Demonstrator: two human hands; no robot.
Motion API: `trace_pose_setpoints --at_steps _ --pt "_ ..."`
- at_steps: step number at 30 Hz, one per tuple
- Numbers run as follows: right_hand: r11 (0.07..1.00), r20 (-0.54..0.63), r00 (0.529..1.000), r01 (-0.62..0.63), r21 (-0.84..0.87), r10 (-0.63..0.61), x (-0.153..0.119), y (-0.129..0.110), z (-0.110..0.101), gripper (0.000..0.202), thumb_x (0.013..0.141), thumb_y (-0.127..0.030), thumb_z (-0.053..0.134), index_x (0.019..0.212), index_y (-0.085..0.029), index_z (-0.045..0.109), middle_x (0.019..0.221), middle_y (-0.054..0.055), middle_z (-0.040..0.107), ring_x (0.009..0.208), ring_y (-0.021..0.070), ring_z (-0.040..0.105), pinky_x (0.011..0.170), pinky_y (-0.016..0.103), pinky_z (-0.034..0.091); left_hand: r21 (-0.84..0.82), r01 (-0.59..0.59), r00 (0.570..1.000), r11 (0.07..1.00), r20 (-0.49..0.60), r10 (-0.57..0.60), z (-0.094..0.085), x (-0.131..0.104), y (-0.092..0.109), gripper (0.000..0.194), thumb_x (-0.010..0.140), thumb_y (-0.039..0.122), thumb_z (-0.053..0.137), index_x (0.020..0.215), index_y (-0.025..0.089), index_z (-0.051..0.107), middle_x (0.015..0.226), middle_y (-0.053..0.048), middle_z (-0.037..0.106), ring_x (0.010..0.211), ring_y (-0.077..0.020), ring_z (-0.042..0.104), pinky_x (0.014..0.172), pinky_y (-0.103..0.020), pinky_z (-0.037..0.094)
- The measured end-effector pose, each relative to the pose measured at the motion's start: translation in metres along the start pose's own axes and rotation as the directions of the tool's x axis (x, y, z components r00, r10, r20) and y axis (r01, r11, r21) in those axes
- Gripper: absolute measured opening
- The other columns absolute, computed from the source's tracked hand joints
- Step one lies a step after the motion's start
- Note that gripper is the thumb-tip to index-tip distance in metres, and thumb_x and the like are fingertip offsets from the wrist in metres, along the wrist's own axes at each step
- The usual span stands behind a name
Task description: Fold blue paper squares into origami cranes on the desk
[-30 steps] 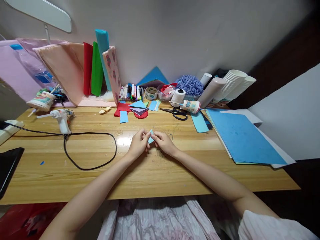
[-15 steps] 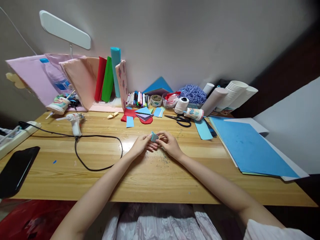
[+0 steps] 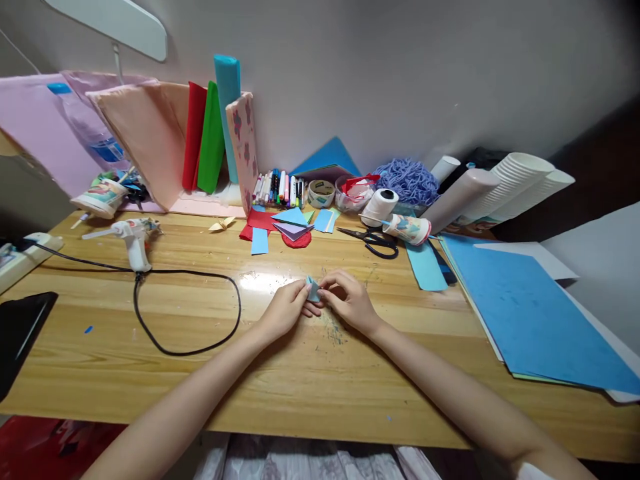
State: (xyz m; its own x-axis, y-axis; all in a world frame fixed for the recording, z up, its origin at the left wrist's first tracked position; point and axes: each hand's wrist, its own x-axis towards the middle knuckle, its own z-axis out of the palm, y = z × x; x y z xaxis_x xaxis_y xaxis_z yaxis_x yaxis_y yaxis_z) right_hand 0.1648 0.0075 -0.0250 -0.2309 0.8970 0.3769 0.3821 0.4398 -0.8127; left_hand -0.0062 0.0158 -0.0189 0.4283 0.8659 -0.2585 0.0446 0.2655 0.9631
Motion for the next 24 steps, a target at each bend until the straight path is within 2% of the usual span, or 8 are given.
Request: trace_pose_setpoints --at_steps 3,8,13,16,20,24 --pt "0.997 0.071 0.996 0.064 -0.045 -0.061 0.000 0.000 -0.002 0.009 0.083 -0.013 0.054 0.086 -0.020 0.059 0.085 0.005 0.058 0.080 0.0150 0.057 0.067 0.026 0.050 -0.020 0.063 0.998 0.998 0.034 -0.062 -0.001 0.000 0.005 0.030 0.080 0.043 0.057 0.081 0.013 0.059 0.077 -0.007 0.068 0.068 -0.0159 0.069 0.062 -0.024 0.054" --pt "0.967 0.152 0.962 0.241 -0.082 -0.227 -0.002 0.001 -0.006 0.012 0.086 -0.012 0.050 0.088 -0.020 0.059 0.087 0.006 0.061 0.081 0.0137 0.059 0.069 0.025 0.050 -0.032 0.152 0.987 0.988 0.054 -0.150 -0.003 0.001 0.015 0.032 0.077 0.044 0.060 0.074 0.013 0.058 0.064 -0.005 0.067 0.059 -0.0175 0.068 0.056 -0.025 0.054" --pt "0.912 0.185 0.915 0.386 -0.141 -0.358 -0.003 0.002 -0.011 0.015 0.088 -0.013 0.048 0.092 -0.021 0.060 0.090 0.006 0.067 0.082 0.0126 0.064 0.070 0.023 0.052 -0.012 0.127 0.990 0.992 0.064 -0.126 -0.004 0.002 0.014 0.030 0.080 0.044 0.056 0.071 0.015 0.054 0.055 -0.001 0.063 0.050 -0.0137 0.064 0.049 -0.020 0.049" --pt "0.871 0.215 0.894 0.436 -0.224 -0.392 -0.005 0.005 -0.012 0.017 0.088 -0.011 0.047 0.092 -0.020 0.061 0.092 0.007 0.069 0.084 0.0139 0.065 0.070 0.023 0.053 -0.024 0.124 0.987 0.992 0.106 -0.121 -0.006 0.001 0.016 0.031 0.080 0.045 0.056 0.075 0.014 0.054 0.059 -0.001 0.063 0.050 -0.0121 0.063 0.051 -0.020 0.049" --pt "0.850 0.258 0.893 0.436 -0.295 -0.369 -0.008 0.006 -0.010 0.018 0.088 -0.012 0.047 0.094 -0.021 0.062 0.098 0.008 0.068 0.093 0.0168 0.064 0.073 0.027 0.054 -0.096 0.154 0.979 0.983 0.151 -0.139 -0.008 -0.001 0.019 0.028 0.071 0.034 0.069 0.086 0.014 0.056 0.075 -0.001 0.065 0.062 -0.0123 0.065 0.060 -0.023 0.053" --pt "0.942 0.225 0.935 0.308 -0.135 -0.273 -0.006 0.003 -0.008 0.018 0.087 -0.013 0.048 0.093 -0.022 0.063 0.098 0.007 0.066 0.098 0.0168 0.062 0.082 0.031 0.052 -0.069 0.150 0.984 0.986 0.112 -0.142 -0.009 0.001 0.019 0.026 0.068 0.030 0.072 0.081 0.013 0.057 0.068 -0.001 0.064 0.057 -0.0117 0.063 0.055 -0.022 0.052"
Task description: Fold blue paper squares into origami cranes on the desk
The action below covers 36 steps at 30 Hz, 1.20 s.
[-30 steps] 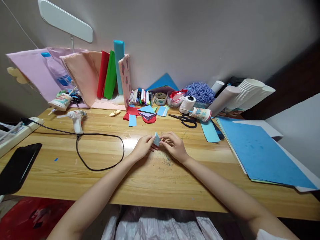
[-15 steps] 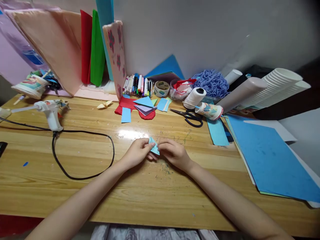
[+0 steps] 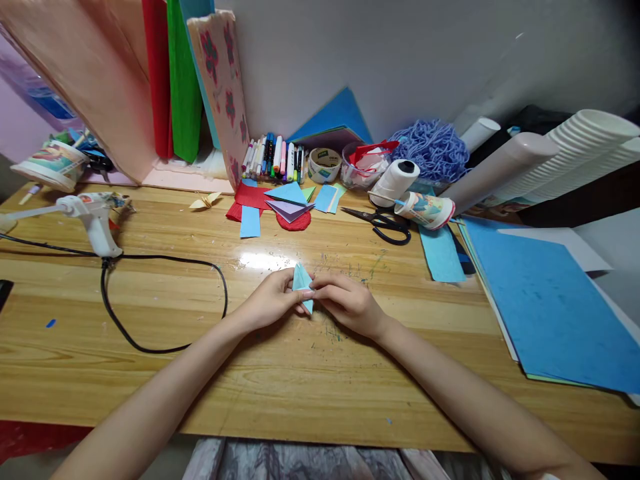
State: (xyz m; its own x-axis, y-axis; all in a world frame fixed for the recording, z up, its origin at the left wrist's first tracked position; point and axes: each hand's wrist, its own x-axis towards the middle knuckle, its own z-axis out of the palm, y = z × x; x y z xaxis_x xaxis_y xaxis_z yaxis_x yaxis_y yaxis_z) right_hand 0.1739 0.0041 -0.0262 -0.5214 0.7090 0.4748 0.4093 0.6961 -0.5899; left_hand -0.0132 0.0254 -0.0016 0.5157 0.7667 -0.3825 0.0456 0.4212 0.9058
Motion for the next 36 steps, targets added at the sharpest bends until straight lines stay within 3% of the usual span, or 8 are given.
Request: trace_pose_setpoints --at_steps 3,7,10,18,23,28,32,36 --pt "0.950 -0.016 0.975 -0.210 0.231 0.220 0.005 0.000 0.000 0.015 0.086 -0.017 0.051 0.095 -0.022 0.062 0.098 0.006 0.063 0.095 0.0163 0.061 0.083 0.032 0.052 -0.005 0.042 0.998 0.999 -0.052 -0.042 -0.001 0.001 -0.002 0.027 0.068 0.032 0.072 0.079 0.012 0.057 0.059 -0.002 0.064 0.050 -0.0134 0.063 0.050 -0.022 0.051" --pt "0.716 0.112 0.851 -0.496 0.491 0.513 0.009 0.003 0.000 0.019 0.082 -0.032 0.060 0.095 -0.018 0.060 0.089 0.006 0.063 0.077 0.0146 0.061 0.066 0.027 0.052 -0.019 0.066 0.995 0.998 -0.078 -0.067 -0.001 0.001 -0.004 0.026 0.067 0.032 0.073 0.079 0.012 0.060 0.060 -0.004 0.067 0.052 -0.0152 0.065 0.047 -0.022 0.050" --pt "0.658 0.205 0.827 -0.545 0.520 0.524 0.011 0.003 0.000 0.021 0.082 -0.037 0.059 0.079 -0.016 0.061 0.074 0.002 0.060 0.067 0.0120 0.057 0.061 0.025 0.048 0.009 0.087 0.993 0.996 -0.085 -0.086 0.002 0.000 -0.005 0.026 0.068 0.034 0.072 0.075 0.012 0.060 0.057 -0.005 0.067 0.053 -0.0163 0.066 0.047 -0.021 0.050" --pt "0.582 0.170 0.814 -0.526 0.620 0.555 0.013 0.002 -0.003 0.026 0.079 -0.041 0.061 0.071 -0.017 0.055 0.066 -0.001 0.052 0.056 0.0097 0.050 0.052 0.023 0.042 0.014 -0.032 0.999 0.999 0.027 0.031 0.001 0.000 -0.002 0.042 0.080 0.053 0.053 0.076 0.012 0.061 0.066 -0.008 0.070 0.062 -0.0176 0.069 0.057 -0.024 0.052" --pt "0.676 0.145 0.843 -0.508 0.535 0.518 0.012 0.001 -0.002 0.024 0.081 -0.039 0.059 0.071 -0.017 0.054 0.066 -0.001 0.052 0.059 0.0097 0.048 0.054 0.023 0.040 0.245 -0.101 0.985 0.964 -0.114 0.132 0.007 -0.004 -0.005 0.035 0.085 0.047 0.048 0.070 0.016 0.056 0.057 -0.003 0.066 0.051 -0.0155 0.064 0.049 -0.022 0.047" --pt "0.852 -0.059 0.896 -0.397 0.342 0.441 0.008 -0.006 0.002 0.022 0.082 -0.031 0.056 0.065 -0.019 0.047 0.062 -0.002 0.046 0.054 0.0094 0.043 0.049 0.023 0.034 0.626 -0.171 0.900 0.761 -0.215 0.379 0.013 -0.007 -0.010 0.036 0.090 0.040 0.042 0.062 0.019 0.053 0.055 0.000 0.062 0.052 -0.0131 0.059 0.058 -0.023 0.042" --pt "0.976 -0.312 0.927 -0.218 0.007 0.209 0.005 -0.008 0.004 0.022 0.080 -0.021 0.053 0.064 -0.022 0.039 0.059 -0.002 0.041 0.054 0.0112 0.039 0.051 0.025 0.032 0.551 -0.197 0.926 0.811 -0.167 0.339 0.023 -0.015 -0.005 0.032 0.092 0.039 0.037 0.082 0.020 0.061 0.078 -0.002 0.068 0.073 -0.0160 0.063 0.068 -0.023 0.043" --pt "0.993 -0.154 0.988 -0.006 -0.121 -0.012 0.005 -0.007 0.003 0.015 0.082 -0.023 0.052 0.071 -0.023 0.042 0.064 0.000 0.047 0.061 0.0144 0.043 0.056 0.028 0.036 0.456 -0.224 0.962 0.861 -0.036 0.270 0.031 -0.022 0.000 0.027 0.085 0.041 0.051 0.097 0.020 0.061 0.097 -0.004 0.068 0.088 -0.0203 0.060 0.079 -0.026 0.043"
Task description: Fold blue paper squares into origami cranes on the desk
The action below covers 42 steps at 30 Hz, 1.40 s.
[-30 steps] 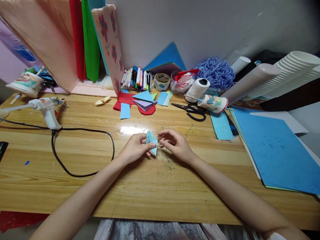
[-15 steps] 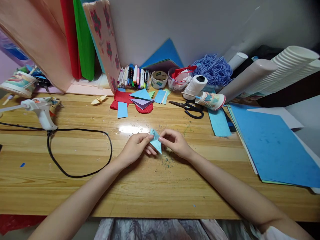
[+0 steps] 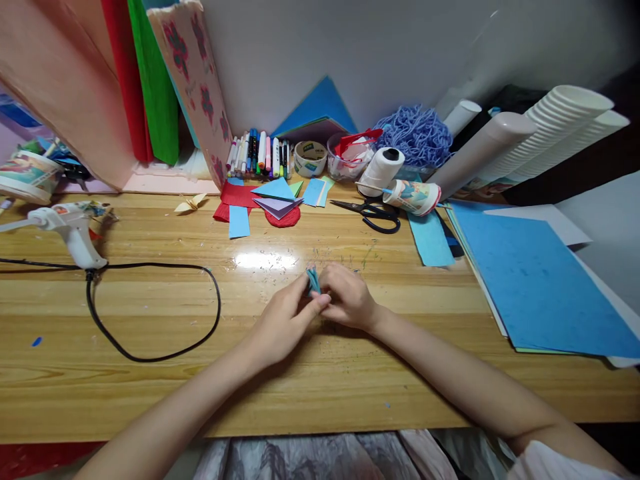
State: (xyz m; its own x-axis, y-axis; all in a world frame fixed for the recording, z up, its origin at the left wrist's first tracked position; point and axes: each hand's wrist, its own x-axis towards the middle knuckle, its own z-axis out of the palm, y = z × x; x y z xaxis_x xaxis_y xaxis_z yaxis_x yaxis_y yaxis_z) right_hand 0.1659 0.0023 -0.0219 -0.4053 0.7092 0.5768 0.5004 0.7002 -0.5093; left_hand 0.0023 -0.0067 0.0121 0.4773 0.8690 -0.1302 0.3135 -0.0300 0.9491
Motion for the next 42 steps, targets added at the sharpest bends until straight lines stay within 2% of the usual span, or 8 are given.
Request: trace_pose_setpoints --at_steps 3,7,14,18,28,36,39,42 --pt "0.998 0.087 0.994 0.063 0.029 -0.065 0.002 -0.001 0.001 0.009 0.083 -0.027 0.053 0.081 -0.022 0.046 0.069 0.002 0.050 0.065 0.0158 0.046 0.058 0.028 0.039 -0.069 0.044 0.997 0.997 0.068 -0.040 -0.002 0.001 -0.002 0.028 0.086 0.041 0.049 0.093 0.018 0.064 0.096 -0.004 0.068 0.090 -0.0211 0.060 0.082 -0.028 0.044" --pt "0.992 0.095 0.995 -0.010 0.122 -0.002 0.001 -0.003 0.002 0.010 0.083 -0.022 0.053 0.091 -0.021 0.047 0.073 0.002 0.051 0.068 0.0155 0.046 0.061 0.028 0.041 -0.253 0.106 0.992 0.962 0.093 -0.085 -0.009 0.006 -0.009 0.035 0.086 0.045 0.047 0.095 0.017 0.065 0.098 -0.006 0.069 0.096 -0.0225 0.061 0.087 -0.031 0.046" --pt "0.907 0.002 0.954 -0.287 0.309 0.301 -0.001 -0.002 -0.003 0.037 0.083 -0.023 0.060 0.118 -0.023 0.050 0.086 0.003 0.051 0.074 0.0130 0.051 0.061 0.025 0.045 -0.496 0.381 0.911 0.780 0.347 -0.224 -0.019 0.011 -0.006 0.049 0.078 0.054 0.057 0.100 0.010 0.061 0.084 -0.012 0.071 0.073 -0.0219 0.069 0.072 -0.035 0.054" --pt "0.920 -0.012 0.971 -0.222 0.322 0.239 0.003 -0.002 -0.006 0.024 0.082 -0.022 0.061 0.106 -0.024 0.061 0.089 0.004 0.053 0.078 0.0136 0.053 0.057 0.024 0.046 -0.510 0.406 0.891 0.758 0.406 -0.204 -0.022 0.010 -0.006 0.047 0.082 0.052 0.053 0.095 0.009 0.063 0.088 -0.016 0.072 0.076 -0.0227 0.070 0.068 -0.031 0.054" --pt "0.962 -0.095 0.993 -0.043 0.268 0.071 0.000 0.003 -0.004 0.013 0.079 -0.008 0.058 0.084 -0.020 0.060 0.083 0.003 0.058 0.075 0.0120 0.057 0.063 0.024 0.048 -0.574 0.417 0.870 0.704 0.476 -0.128 -0.019 0.010 -0.013 0.066 0.080 0.065 0.043 0.100 0.006 0.063 0.101 -0.023 0.068 0.081 -0.0241 0.070 0.072 -0.031 0.055" --pt "0.973 -0.031 0.994 0.113 0.203 -0.109 -0.001 0.005 -0.010 0.015 0.080 -0.010 0.058 0.089 -0.019 0.065 0.084 0.006 0.061 0.077 0.0138 0.059 0.066 0.026 0.050 -0.591 0.494 0.829 0.638 0.543 -0.138 -0.021 0.012 -0.013 0.030 0.084 0.034 0.057 0.097 0.007 0.063 0.099 -0.020 0.069 0.079 -0.0206 0.070 0.070 -0.028 0.055" --pt "0.932 0.029 0.999 -0.052 0.360 0.044 0.002 0.006 -0.010 0.017 0.081 -0.012 0.055 0.092 -0.020 0.066 0.086 0.005 0.059 0.081 0.0139 0.058 0.070 0.027 0.050 -0.607 0.510 0.820 0.610 0.557 -0.131 -0.024 0.013 -0.014 0.023 0.083 0.029 0.057 0.094 0.009 0.061 0.091 -0.016 0.071 0.075 -0.0205 0.070 0.068 -0.028 0.054" --pt "0.743 0.151 0.931 -0.358 0.566 0.333 0.004 0.008 -0.008 0.020 0.082 -0.023 0.059 0.102 -0.022 0.062 0.094 0.004 0.057 0.081 0.0133 0.058 0.071 0.028 0.050 -0.600 0.513 0.815 0.614 0.566 -0.129 -0.026 0.013 -0.014 0.020 0.082 0.026 0.056 0.095 0.010 0.056 0.078 -0.009 0.069 0.064 -0.0164 0.068 0.063 -0.026 0.052"
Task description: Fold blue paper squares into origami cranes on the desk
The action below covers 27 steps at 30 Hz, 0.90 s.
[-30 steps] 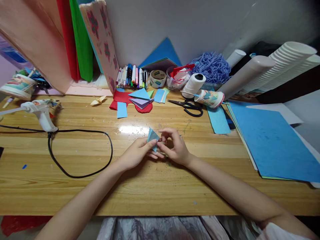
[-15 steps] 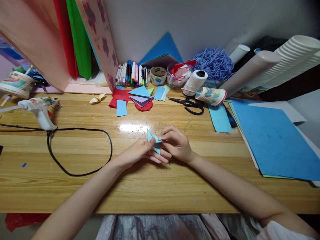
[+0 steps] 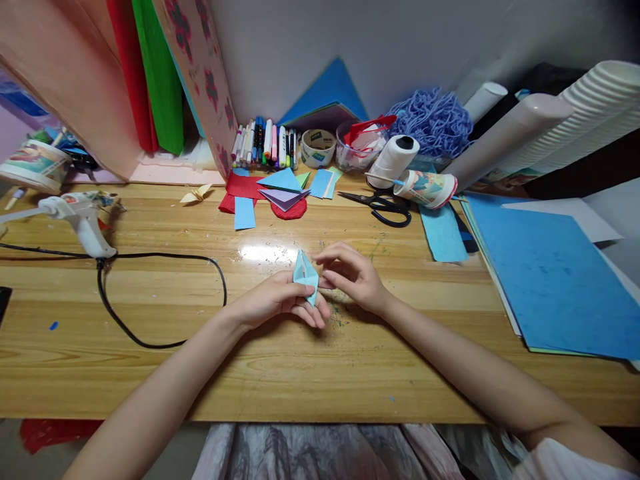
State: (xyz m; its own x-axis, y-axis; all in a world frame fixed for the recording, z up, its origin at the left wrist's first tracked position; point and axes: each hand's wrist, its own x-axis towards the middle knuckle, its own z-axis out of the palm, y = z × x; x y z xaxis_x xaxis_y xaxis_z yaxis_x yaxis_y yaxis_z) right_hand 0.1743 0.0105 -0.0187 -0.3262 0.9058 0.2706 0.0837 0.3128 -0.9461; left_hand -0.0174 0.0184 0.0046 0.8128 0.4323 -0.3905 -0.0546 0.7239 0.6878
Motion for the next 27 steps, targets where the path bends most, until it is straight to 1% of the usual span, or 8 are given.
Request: trace_pose_setpoints --at_steps 2,5,9,12,15,20,23,27 --pt "0.956 0.063 0.981 -0.194 0.218 0.184 0.001 0.002 0.002 0.022 0.080 -0.031 0.063 0.099 -0.021 0.059 0.088 0.002 0.057 0.068 0.0106 0.056 0.060 0.025 0.048 0.026 0.007 1.000 1.000 0.013 -0.007 0.001 -0.001 0.000 0.018 0.082 0.026 0.056 0.093 0.011 0.054 0.070 -0.004 0.064 0.057 -0.0120 0.062 0.058 -0.024 0.049" --pt "0.858 0.235 0.931 -0.352 0.374 0.280 0.000 0.002 0.007 0.021 0.078 -0.036 0.065 0.079 -0.018 0.053 0.071 -0.003 0.052 0.050 0.0064 0.045 0.046 0.021 0.038 0.112 0.017 1.000 0.994 0.022 -0.019 0.006 -0.001 -0.002 0.015 0.084 0.027 0.052 0.086 0.013 0.052 0.062 0.002 0.053 0.052 -0.0070 0.050 0.052 -0.020 0.041" --pt "0.908 0.078 0.947 -0.321 0.268 0.312 0.000 -0.003 0.012 0.026 0.078 -0.037 0.065 0.071 -0.018 0.049 0.066 -0.004 0.047 0.058 0.0078 0.044 0.054 0.022 0.036 0.431 -0.055 0.978 0.901 -0.159 0.135 0.013 0.003 -0.007 0.030 0.088 0.040 0.044 0.071 0.016 0.045 0.058 0.004 0.044 0.050 -0.0068 0.038 0.049 -0.021 0.030" --pt "0.936 -0.056 0.947 -0.301 0.182 0.316 -0.001 -0.005 0.014 0.027 0.082 -0.041 0.059 0.072 -0.018 0.048 0.065 -0.004 0.045 0.059 0.0086 0.041 0.057 0.022 0.035 0.678 -0.073 0.872 0.731 -0.313 0.377 0.017 0.006 -0.008 0.033 0.089 0.043 0.041 0.068 0.017 0.043 0.058 0.004 0.045 0.054 -0.0089 0.041 0.055 -0.023 0.032" --pt "0.943 -0.056 0.945 -0.313 0.112 0.321 -0.003 -0.004 0.015 0.027 0.085 -0.043 0.054 0.074 -0.019 0.046 0.062 -0.005 0.042 0.056 0.0085 0.038 0.053 0.021 0.033 0.817 -0.014 0.822 0.576 -0.319 0.473 0.018 0.005 -0.010 0.032 0.092 0.039 0.035 0.069 0.018 0.042 0.055 0.004 0.045 0.054 -0.0103 0.042 0.057 -0.024 0.031" --pt "0.963 -0.035 0.963 -0.266 0.038 0.267 -0.004 -0.004 0.013 0.027 0.086 -0.043 0.052 0.074 -0.018 0.049 0.062 -0.004 0.043 0.055 0.0080 0.039 0.051 0.021 0.031 0.934 0.091 0.818 0.346 -0.269 0.509 0.017 0.002 -0.011 0.029 0.093 0.035 0.034 0.071 0.019 0.045 0.061 0.002 0.049 0.057 -0.0125 0.043 0.057 -0.025 0.028" --pt "0.964 -0.044 0.965 -0.257 0.069 0.260 -0.002 -0.005 0.012 0.030 0.085 -0.043 0.053 0.070 -0.017 0.053 0.062 -0.003 0.045 0.053 0.0075 0.040 0.049 0.020 0.032 0.949 0.084 0.812 0.304 -0.242 0.531 0.017 0.001 -0.009 0.032 0.092 0.035 0.036 0.067 0.018 0.047 0.061 0.001 0.051 0.058 -0.0124 0.045 0.057 -0.024 0.028" --pt "0.926 0.012 0.951 -0.304 0.222 0.309 -0.001 -0.003 0.013 0.032 0.084 -0.045 0.053 0.069 -0.018 0.053 0.060 -0.004 0.044 0.047 0.0060 0.038 0.044 0.019 0.032 0.926 0.018 0.810 0.376 -0.233 0.537 0.019 0.000 -0.008 0.039 0.093 0.036 0.036 0.060 0.018 0.045 0.053 0.003 0.051 0.055 -0.0111 0.048 0.058 -0.023 0.032"
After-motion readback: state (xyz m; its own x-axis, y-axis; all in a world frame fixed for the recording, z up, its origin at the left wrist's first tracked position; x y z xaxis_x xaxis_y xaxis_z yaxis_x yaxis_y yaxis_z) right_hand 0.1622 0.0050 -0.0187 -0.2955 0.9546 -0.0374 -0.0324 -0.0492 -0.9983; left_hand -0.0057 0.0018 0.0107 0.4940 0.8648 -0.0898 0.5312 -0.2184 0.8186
